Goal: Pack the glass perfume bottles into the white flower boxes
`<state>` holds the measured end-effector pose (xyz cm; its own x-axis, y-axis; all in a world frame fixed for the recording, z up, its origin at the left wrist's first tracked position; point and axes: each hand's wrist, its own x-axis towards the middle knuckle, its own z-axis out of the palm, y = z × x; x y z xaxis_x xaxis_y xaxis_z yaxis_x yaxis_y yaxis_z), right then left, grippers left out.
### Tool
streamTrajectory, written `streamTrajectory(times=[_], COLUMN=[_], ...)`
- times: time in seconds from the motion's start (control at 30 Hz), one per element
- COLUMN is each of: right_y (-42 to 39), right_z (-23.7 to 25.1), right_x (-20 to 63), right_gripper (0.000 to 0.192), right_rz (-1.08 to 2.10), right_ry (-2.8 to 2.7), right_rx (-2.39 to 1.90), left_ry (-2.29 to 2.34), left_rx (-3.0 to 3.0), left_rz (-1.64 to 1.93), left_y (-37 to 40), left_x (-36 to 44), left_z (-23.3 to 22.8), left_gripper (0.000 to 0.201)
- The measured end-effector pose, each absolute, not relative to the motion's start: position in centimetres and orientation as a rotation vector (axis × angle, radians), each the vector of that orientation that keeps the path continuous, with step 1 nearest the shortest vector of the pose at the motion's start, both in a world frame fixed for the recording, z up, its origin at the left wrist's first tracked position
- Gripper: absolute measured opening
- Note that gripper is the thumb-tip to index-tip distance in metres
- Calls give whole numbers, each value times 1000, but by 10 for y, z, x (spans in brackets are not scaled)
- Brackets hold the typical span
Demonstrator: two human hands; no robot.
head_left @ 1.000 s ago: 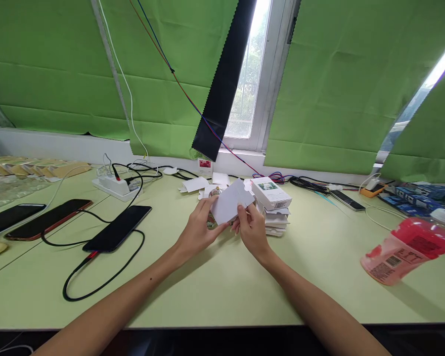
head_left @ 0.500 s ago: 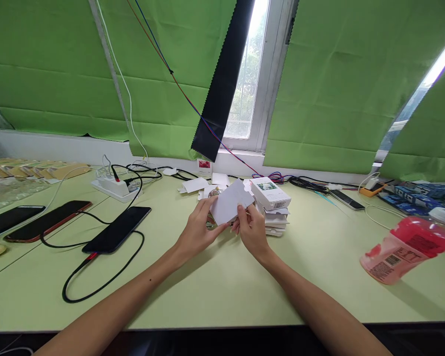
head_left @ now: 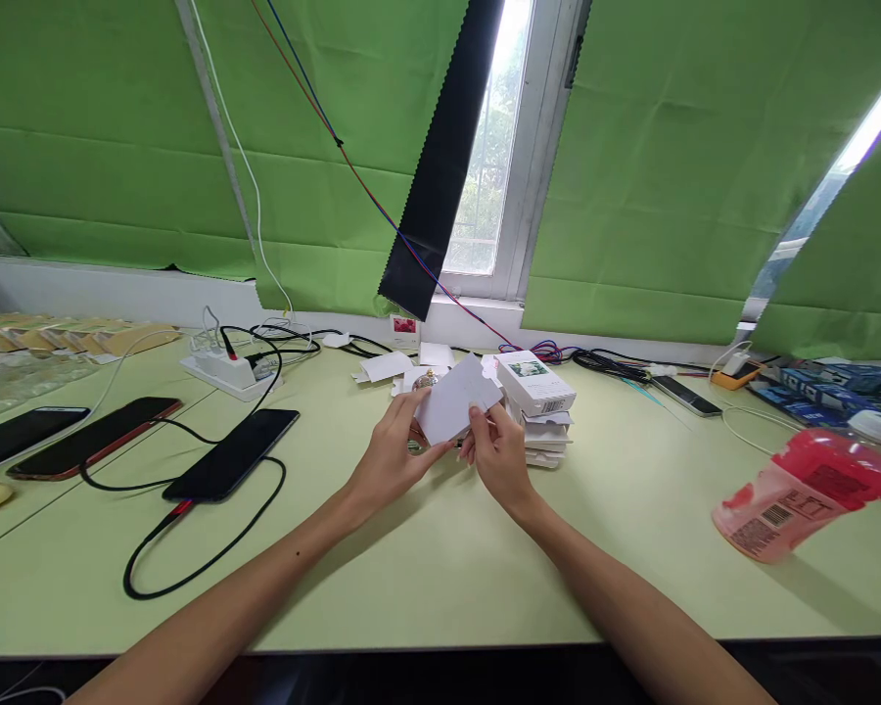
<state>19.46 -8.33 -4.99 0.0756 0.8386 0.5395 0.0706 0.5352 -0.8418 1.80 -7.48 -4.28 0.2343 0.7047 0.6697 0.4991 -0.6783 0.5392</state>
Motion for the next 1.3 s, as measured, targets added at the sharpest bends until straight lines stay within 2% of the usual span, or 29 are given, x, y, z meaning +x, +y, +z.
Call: streamTrajectory(times=[1.1,1.3], right_y=[-83,-86], right_z=[-47,-45], right_x=[195,194], right_gripper=[38,43], right_rz=[715,679], right_ry=[-1404,-1396], right_rx=[-862,-898], left_ry=[1143,1149], left_rx=[2283,2287], left_rz=[1387,1420], left_y=[-76,-77], left_x=[18,20], left_z=[-40,-39], left_gripper=[62,61])
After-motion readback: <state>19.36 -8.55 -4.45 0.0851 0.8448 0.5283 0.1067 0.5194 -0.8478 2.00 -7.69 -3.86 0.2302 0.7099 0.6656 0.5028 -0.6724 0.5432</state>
